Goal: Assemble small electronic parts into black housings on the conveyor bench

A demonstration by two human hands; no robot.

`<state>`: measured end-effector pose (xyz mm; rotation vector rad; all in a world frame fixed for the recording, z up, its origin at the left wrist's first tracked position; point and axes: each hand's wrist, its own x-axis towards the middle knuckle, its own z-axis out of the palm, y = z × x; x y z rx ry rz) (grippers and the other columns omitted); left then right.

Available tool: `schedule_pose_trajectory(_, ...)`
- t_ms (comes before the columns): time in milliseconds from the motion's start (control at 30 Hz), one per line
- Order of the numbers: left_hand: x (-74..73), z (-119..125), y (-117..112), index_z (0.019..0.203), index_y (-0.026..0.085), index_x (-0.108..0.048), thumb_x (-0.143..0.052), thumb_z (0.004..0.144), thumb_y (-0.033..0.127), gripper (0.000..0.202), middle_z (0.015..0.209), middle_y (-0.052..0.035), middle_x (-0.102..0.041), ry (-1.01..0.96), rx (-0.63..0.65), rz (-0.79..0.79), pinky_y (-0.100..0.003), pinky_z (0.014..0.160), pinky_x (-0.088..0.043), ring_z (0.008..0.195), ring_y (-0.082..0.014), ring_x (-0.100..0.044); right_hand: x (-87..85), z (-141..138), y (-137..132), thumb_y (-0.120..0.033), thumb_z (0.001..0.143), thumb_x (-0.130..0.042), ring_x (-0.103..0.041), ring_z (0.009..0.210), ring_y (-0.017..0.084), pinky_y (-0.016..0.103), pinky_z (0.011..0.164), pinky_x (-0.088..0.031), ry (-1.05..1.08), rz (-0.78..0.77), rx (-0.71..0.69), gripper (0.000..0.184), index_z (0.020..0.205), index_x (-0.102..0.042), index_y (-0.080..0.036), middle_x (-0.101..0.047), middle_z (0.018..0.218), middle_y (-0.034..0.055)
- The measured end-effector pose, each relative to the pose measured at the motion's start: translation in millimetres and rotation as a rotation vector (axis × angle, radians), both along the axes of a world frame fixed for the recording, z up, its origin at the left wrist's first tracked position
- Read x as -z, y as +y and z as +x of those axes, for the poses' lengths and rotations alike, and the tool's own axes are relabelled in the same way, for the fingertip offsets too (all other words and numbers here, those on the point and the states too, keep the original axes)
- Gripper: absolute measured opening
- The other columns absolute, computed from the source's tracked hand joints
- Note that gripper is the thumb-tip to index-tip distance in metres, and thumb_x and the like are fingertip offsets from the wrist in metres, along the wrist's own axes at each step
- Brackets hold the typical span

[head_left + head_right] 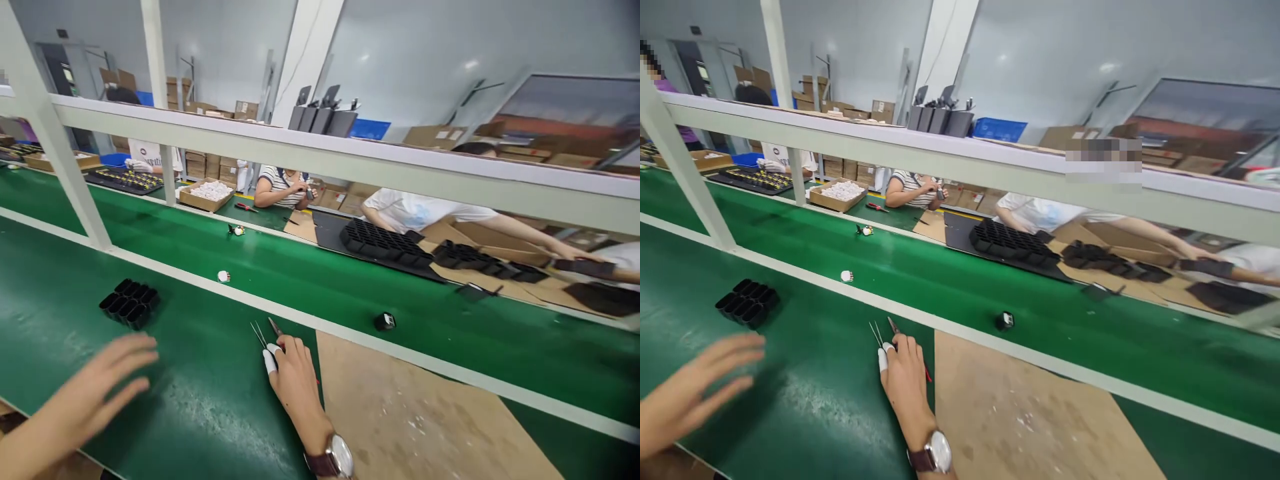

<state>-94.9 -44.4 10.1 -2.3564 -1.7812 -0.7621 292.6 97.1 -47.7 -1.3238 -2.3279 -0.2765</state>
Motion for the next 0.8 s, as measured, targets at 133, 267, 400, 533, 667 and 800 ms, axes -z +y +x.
schedule_pose_trajectory(133,0.9,-44,55,0.128,0.025,-0.066,-0.044,0.109,0.041,0.032,0.156,-0.0109,-0.053,0.284,-0.115,0.143,-0.065,0.113,-0.043,0.153,-0.0421,-0.037,4.8,-2,3,-0.014,0.104,-0.048,-0.054,0.101,0.029,0.043,0.082,-0.045,-0.001,-0.026,0.098,0.026,0.093,-0.071,-0.016,-0.062,0.109,0.0149)
schedule_pose_trajectory(267,11.3,-66,82,0.108,0.019,-0.070,-0.043,0.110,0.039,0.033,0.158,-0.0142,-0.050,0.370,-0.095,0.169,-0.067,0.113,-0.041,0.155,-0.0447,-0.034,8.1,-2,6,-0.011,0.102,-0.048,-0.054,0.105,0.030,0.043,0.086,-0.044,0.007,-0.009,0.148,0.023,0.093,-0.068,-0.015,-0.063,0.112,0.0155)
schedule_pose_trajectory(400,15.7,-61,90,0.090,0.021,-0.073,-0.053,0.106,0.038,0.031,0.151,-0.0148,-0.057,0.292,-0.002,0.153,-0.067,0.112,-0.042,0.152,-0.0458,-0.038,13.1,-1,8,-0.009,0.100,-0.045,-0.054,0.105,0.030,0.043,0.086,-0.045,0.051,0.053,0.125,0.021,0.096,-0.065,-0.015,-0.062,0.116,0.0172)
schedule_pose_trajectory(533,9.0,-25,93,0.093,0.022,-0.070,-0.058,0.105,0.034,0.022,0.150,-0.0127,-0.058,0.126,0.105,0.077,-0.060,0.115,-0.044,0.149,-0.0380,-0.044,21.1,1,13,-0.008,0.100,-0.043,-0.055,0.106,0.031,0.044,0.085,-0.047,0.079,0.103,0.082,0.026,0.118,-0.061,-0.012,-0.061,0.124,0.0187)
schedule_pose_trajectory(667,6.3,25,105,0.091,0.021,-0.064,-0.057,0.105,0.030,0.018,0.150,-0.0122,-0.056,-0.021,0.226,-0.099,-0.047,0.109,-0.054,0.135,-0.0299,-0.058,23.4,1,15,-0.006,0.099,-0.039,-0.056,0.110,0.032,0.046,0.087,-0.050,0.066,0.108,0.053,0.040,0.135,-0.054,-0.011,-0.061,0.128,0.0197)
schedule_pose_trajectory(800,16.7,56,125,0.087,0.020,-0.059,-0.059,0.100,0.022,0.013,0.134,-0.0129,-0.066,-0.076,0.348,-0.167,-0.044,0.098,-0.060,0.120,-0.0294,-0.067,14.5,-3,19,-0.018,0.104,-0.044,-0.057,0.119,0.034,0.048,0.092,-0.051,0.072,0.114,-0.009,0.034,0.137,-0.053,-0.016,-0.060,0.134,0.0189)
